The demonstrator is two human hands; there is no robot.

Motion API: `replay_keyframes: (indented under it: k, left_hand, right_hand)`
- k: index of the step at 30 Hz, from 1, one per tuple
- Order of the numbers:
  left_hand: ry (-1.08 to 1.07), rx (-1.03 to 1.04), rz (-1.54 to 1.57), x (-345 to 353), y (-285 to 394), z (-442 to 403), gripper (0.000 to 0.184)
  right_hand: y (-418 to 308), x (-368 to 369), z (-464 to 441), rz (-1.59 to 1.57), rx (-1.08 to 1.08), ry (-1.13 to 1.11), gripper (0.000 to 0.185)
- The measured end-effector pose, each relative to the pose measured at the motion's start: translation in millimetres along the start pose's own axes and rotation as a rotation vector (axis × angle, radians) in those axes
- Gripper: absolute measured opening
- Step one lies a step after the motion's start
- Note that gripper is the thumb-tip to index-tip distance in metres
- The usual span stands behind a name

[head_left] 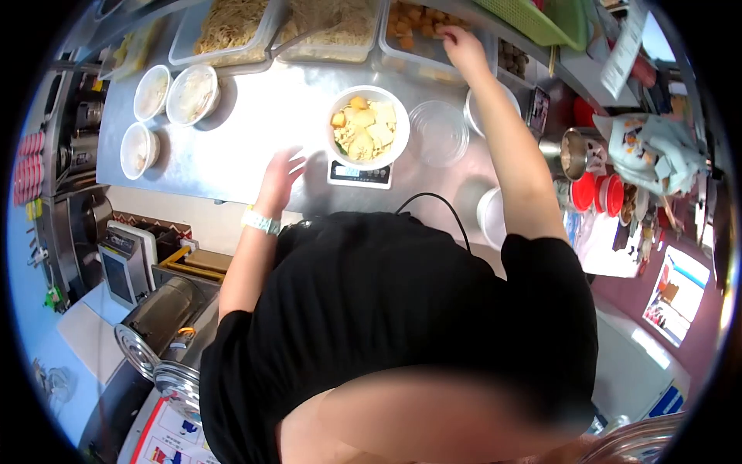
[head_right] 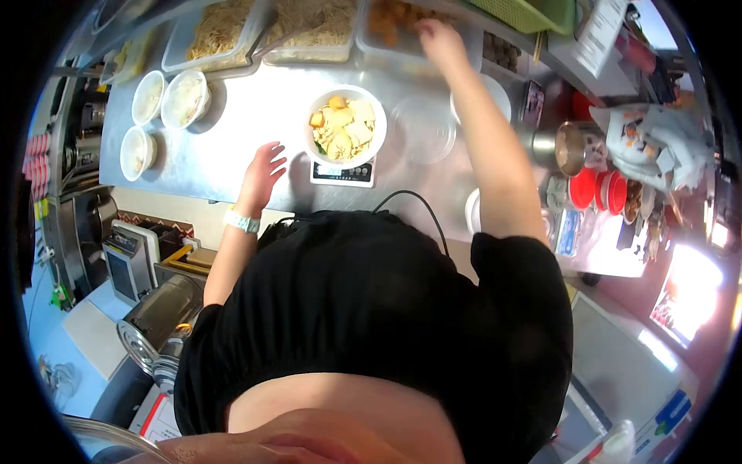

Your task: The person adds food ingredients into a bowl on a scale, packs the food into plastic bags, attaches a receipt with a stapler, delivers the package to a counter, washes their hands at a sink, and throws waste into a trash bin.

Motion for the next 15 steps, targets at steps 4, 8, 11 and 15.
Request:
replay_keyframes:
  k: [4, 8, 11, 15]
  left_hand:
    - [0.157, 0.026, 0.042, -27.1, 5.0, 35.5, 0.034]
    - [0.284, 0.020, 0.243, -55.5, -15.2, 61.4, 0.030]
    - [0.368, 0.030, 0.297, -66.1, -29.2, 82.5, 0.031]
    - [0.437, 0.064, 0.369, -75.3, -44.6, 102.5, 0.032]
  right_hand:
    - [-14.3, 54.1, -88.8, 0.416, -0.170, 0.002, 0.036]
    - [-46.3, 63.3, -130.9, 0.455, -0.078, 0.132, 0.044]
    - [-47.5, 92.4, -165.5, 0.446, 0.002, 0.052, 0.045]
    - [-39.4, 117.4, -172.6, 0.367, 0.066, -0.016, 0.046]
Point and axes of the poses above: each hand's wrist, its own z-axis away from the middle knuckle, its own x-axis out of the palm, y = z × x, the point moved 5 cm from there along -z, towards the middle knuckle, and after that the axes turned 12 degrees about z, right-handed, at the moved point
